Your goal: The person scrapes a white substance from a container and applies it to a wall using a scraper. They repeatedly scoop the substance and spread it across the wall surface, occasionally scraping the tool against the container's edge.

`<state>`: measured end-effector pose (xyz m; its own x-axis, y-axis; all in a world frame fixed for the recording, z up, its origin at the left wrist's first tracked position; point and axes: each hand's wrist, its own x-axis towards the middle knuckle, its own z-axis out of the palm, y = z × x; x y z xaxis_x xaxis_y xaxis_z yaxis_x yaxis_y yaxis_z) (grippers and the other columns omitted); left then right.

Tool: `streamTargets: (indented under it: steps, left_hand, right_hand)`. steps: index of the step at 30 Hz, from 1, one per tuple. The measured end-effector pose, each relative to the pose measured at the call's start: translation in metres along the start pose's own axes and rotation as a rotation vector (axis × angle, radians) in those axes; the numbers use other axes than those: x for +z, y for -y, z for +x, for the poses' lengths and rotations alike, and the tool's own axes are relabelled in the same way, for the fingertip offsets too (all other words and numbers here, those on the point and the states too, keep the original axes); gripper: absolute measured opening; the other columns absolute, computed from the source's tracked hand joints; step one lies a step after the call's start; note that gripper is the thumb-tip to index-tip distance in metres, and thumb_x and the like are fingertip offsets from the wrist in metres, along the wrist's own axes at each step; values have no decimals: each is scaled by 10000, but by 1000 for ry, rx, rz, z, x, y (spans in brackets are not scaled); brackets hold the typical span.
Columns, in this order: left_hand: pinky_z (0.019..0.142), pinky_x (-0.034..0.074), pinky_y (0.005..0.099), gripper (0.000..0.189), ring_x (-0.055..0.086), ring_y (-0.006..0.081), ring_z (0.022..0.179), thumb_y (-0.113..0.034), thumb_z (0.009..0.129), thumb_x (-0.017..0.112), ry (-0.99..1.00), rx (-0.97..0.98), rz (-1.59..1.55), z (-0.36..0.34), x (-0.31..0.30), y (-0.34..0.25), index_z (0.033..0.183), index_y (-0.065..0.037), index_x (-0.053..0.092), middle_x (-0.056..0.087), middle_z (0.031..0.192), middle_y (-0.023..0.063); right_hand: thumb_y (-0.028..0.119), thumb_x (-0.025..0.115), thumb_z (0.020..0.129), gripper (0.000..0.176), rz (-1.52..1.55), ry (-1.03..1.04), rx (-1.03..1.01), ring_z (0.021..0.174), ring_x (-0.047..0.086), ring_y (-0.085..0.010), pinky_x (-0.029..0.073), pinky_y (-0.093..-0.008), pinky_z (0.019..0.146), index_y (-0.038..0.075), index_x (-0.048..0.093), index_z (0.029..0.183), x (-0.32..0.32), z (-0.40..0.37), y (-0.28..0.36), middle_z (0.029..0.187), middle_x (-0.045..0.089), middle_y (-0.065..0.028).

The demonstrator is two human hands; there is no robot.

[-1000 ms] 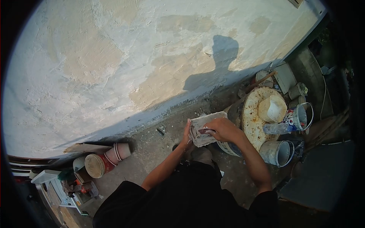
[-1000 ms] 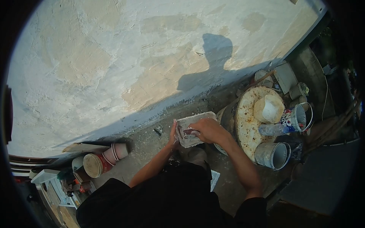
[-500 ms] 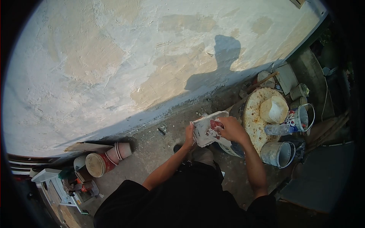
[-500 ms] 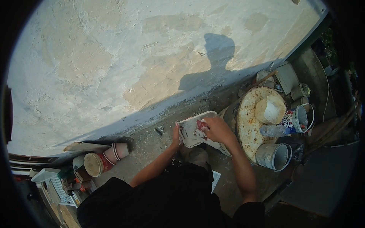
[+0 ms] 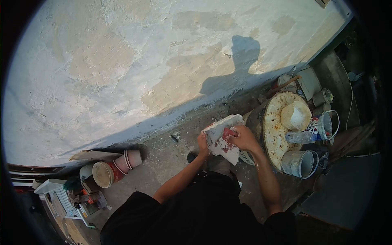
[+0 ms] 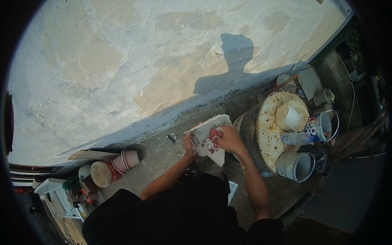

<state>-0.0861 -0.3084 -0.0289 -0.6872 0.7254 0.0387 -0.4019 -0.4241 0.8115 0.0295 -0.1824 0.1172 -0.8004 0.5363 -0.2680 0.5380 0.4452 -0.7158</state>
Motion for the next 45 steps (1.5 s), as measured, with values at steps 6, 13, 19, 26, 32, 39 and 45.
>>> streamTargets:
  steps: [6, 13, 19, 26, 32, 39, 45]
  left_hand:
    - [926, 464, 346, 651, 589, 230, 1068, -467, 998, 306, 44, 20, -42, -2, 9, -23, 1266, 95, 500, 589, 1186, 186]
    - [947, 456, 359, 662, 579, 243, 1096, -474, 1002, 292, 49, 2, -94, 0, 6, -15, 1282, 95, 480, 569, 1219, 199]
    - [968, 435, 359, 634, 567, 247, 1114, -445, 1008, 288, 25, -32, -99, -1, 1, -16, 1288, 92, 479, 560, 1233, 196]
    - [991, 420, 364, 631, 552, 255, 1138, -442, 1004, 302, 46, -37, -72, 1, -9, -20, 1295, 92, 469, 539, 1268, 191]
    - [1003, 419, 375, 661, 544, 260, 1154, -477, 1004, 296, 6, -52, -78, -3, -12, -37, 1313, 88, 448, 533, 1275, 193]
    - [992, 433, 372, 687, 548, 248, 1152, -500, 1001, 286, -20, -140, -243, -4, -28, -29, 1344, 82, 411, 530, 1276, 192]
    - [976, 449, 368, 707, 563, 242, 1130, -525, 990, 307, -56, -152, -266, 7, -28, -31, 1353, 74, 401, 539, 1260, 189]
  right_hand:
    - [29, 631, 827, 189, 373, 16, 94, 767, 590, -98, 484, -281, 686, -70, 634, 989, 14, -9, -8, 853, 675, -71]
    - [37, 621, 852, 191, 445, 2, 12, 779, 569, -78, 474, -262, 690, -67, 630, 1012, 19, -14, -2, 862, 657, -48]
    - [77, 640, 855, 139, 557, -51, -41, 717, 543, -70, 459, -272, 640, -42, 635, 926, 24, -17, 8, 779, 646, -46]
    - [57, 631, 857, 109, 641, -10, -21, 736, 554, -65, 456, -251, 642, -23, 631, 931, 31, -11, 11, 819, 635, -20]
    - [55, 626, 862, 106, 712, 15, -19, 729, 555, -66, 455, -247, 641, -25, 629, 931, 37, -1, 21, 822, 633, -19]
    - [17, 618, 872, 117, 892, 51, 33, 735, 578, -76, 469, -237, 645, -46, 624, 971, 52, 22, 10, 851, 645, -42]
    - [23, 626, 876, 152, 998, 70, 77, 781, 608, -97, 493, -251, 701, -54, 621, 1006, 55, 46, 7, 903, 665, -62]
